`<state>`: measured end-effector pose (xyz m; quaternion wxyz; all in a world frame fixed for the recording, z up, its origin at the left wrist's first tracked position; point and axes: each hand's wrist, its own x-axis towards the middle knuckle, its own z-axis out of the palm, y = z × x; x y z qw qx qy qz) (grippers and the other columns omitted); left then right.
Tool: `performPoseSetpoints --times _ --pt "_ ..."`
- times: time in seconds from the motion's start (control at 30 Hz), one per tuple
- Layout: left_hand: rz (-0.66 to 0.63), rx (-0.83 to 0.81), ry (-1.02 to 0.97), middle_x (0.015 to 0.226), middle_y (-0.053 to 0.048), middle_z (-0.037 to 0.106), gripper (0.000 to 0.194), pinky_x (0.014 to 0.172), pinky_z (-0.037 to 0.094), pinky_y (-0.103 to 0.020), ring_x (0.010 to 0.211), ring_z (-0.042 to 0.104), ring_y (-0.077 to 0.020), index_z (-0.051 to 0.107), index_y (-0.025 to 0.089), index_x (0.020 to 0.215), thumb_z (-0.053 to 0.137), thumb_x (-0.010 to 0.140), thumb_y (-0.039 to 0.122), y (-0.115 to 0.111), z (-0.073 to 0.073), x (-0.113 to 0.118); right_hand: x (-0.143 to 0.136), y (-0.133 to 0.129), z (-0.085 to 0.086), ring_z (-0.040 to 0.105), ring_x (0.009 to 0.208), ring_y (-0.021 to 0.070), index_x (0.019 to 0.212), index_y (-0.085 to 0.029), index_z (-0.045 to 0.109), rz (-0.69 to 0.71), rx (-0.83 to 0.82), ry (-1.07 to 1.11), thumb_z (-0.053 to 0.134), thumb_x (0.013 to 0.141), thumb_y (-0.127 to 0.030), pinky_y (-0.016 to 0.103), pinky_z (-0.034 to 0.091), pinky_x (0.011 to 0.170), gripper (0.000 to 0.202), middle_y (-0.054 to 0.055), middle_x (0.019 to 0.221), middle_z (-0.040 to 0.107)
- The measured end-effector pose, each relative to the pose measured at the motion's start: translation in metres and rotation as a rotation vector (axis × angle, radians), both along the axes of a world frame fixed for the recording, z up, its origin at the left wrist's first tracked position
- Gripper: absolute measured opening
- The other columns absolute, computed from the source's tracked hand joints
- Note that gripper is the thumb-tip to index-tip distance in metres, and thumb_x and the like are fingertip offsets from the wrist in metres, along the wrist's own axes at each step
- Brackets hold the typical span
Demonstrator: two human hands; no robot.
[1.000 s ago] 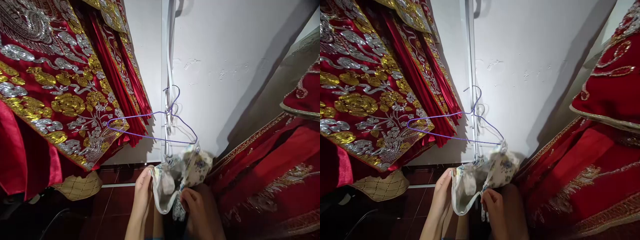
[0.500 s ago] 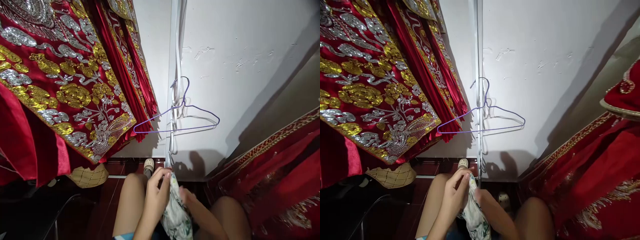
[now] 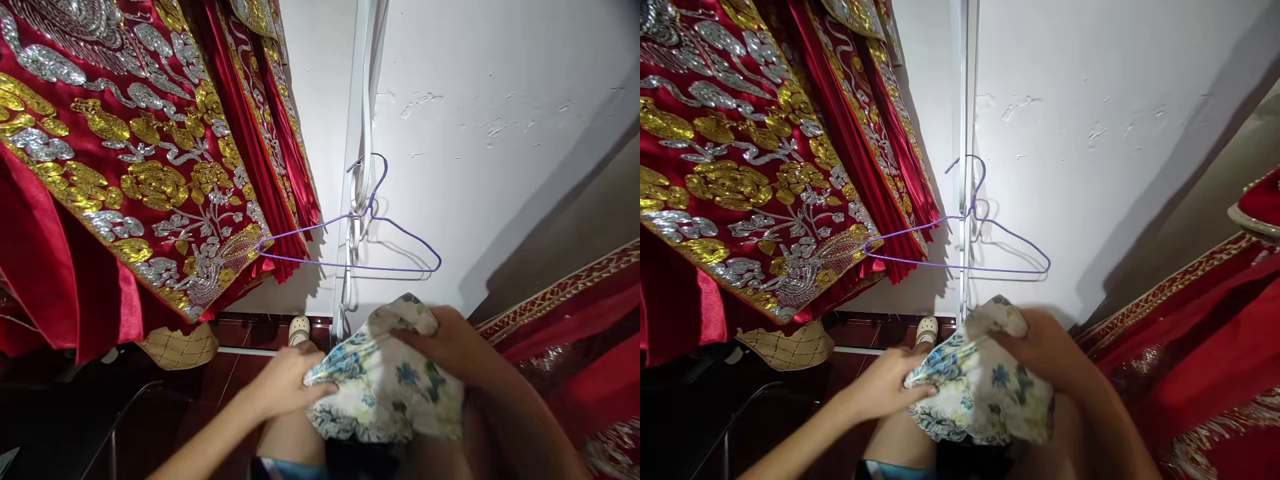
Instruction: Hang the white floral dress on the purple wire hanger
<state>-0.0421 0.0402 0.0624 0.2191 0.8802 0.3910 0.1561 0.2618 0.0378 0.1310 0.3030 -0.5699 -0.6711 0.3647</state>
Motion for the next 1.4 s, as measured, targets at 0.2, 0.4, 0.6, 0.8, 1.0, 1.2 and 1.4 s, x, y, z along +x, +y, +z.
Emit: performPoseSetpoints --times 0.2,0.4,0.6,0.8,1.0,1.2,1.4 --pt "0.112 0.266 0.351 0.078 -0.006 0.07 0.027 0.079 0.037 -0.036 0.071 0.059 -0.02 0.063 0.018 0.083 0.048 0.096 0.037 0.033 0.067 -0.036 0.001 0.063 -0.015 0.07 0.089 0.0254 0.132 -0.029 0.064 -0.206 0.339 -0.131 0.064 0.081 -0.035 0.03 0.052 0.074 0.052 0.003 0.101 0.077" --pt "0.206 0.328 0.516 0.069 -0.006 0.066 0.013 0.086 0.04 -0.04 0.07 0.06 -0.0225 0.054 0.019 0.07 0.051 0.082 0.023 0.024 0.104 -0.037 -0.029 0.108 -0.024 0.066 0.101 0.0253 0.116 -0.02 0.071 0.047 0.311 0.156 0.054 0.084 -0.03 0.035 0.05 0.09 0.038 0.007 0.107 0.074" --pt "0.272 0.315 0.504 0.079 -0.008 0.066 0.015 0.081 0.046 -0.04 0.078 0.064 -0.0268 0.058 0.018 0.092 0.043 0.087 0.02 0.012 0.111 -0.066 -0.019 0.08 -0.026 0.061 0.074 0.0208 0.07 -0.015 0.066 0.086 0.147 0.222 0.061 0.072 -0.028 0.029 0.047 0.067 0.014 0.004 0.07 0.066" --pt "0.325 0.31 0.245 0.109 -0.012 0.064 0.019 0.089 0.048 -0.038 0.105 0.062 -0.0268 0.057 0.018 0.103 0.041 0.093 0.02 0.014 0.113 -0.07 -0.013 0.051 -0.008 0.053 0.065 0.0167 0.065 -0.017 0.06 -0.038 0.121 0.167 0.061 0.069 -0.032 0.025 0.039 0.056 0.015 0.0 0.064 0.059" --pt "0.176 0.183 -0.07 0.093 -0.006 0.069 0.021 0.081 0.05 -0.029 0.087 0.064 -0.0204 0.065 0.017 0.095 0.051 0.095 0.033 0.001 0.111 -0.056 -0.017 0.04 -0.02 0.061 0.071 0.02 0.093 -0.017 0.071 -0.211 0.186 0.298 0.059 0.063 -0.026 0.026 0.044 0.057 0.034 0.002 0.077 0.07" --pt "0.151 0.012 -0.184 0.07 -0.002 0.062 0.036 0.068 0.044 -0.024 0.076 0.059 -0.0174 0.061 0.015 0.068 0.053 0.095 0.038 -0.01 0.12 -0.056 -0.003 0.026 -0.034 0.067 0.091 0.0269 0.097 -0.02 0.074 -0.135 0.42 0.278 0.066 0.067 -0.033 0.029 0.052 0.072 0.034 0.006 0.099 0.075" --pt "0.071 0.264 0.063 0.06 0.001 0.053 0.04 0.077 0.045 -0.03 0.06 0.051 -0.0135 0.061 0.017 0.07 0.048 0.097 0.044 -0.016 0.145 -0.05 0.016 0.01 -0.023 0.06 0.068 0.0225 0.079 -0.02 0.069 -0.265 0.496 0.182 0.063 0.068 -0.028 0.028 0.045 0.059 0.015 0.001 0.068 0.066"
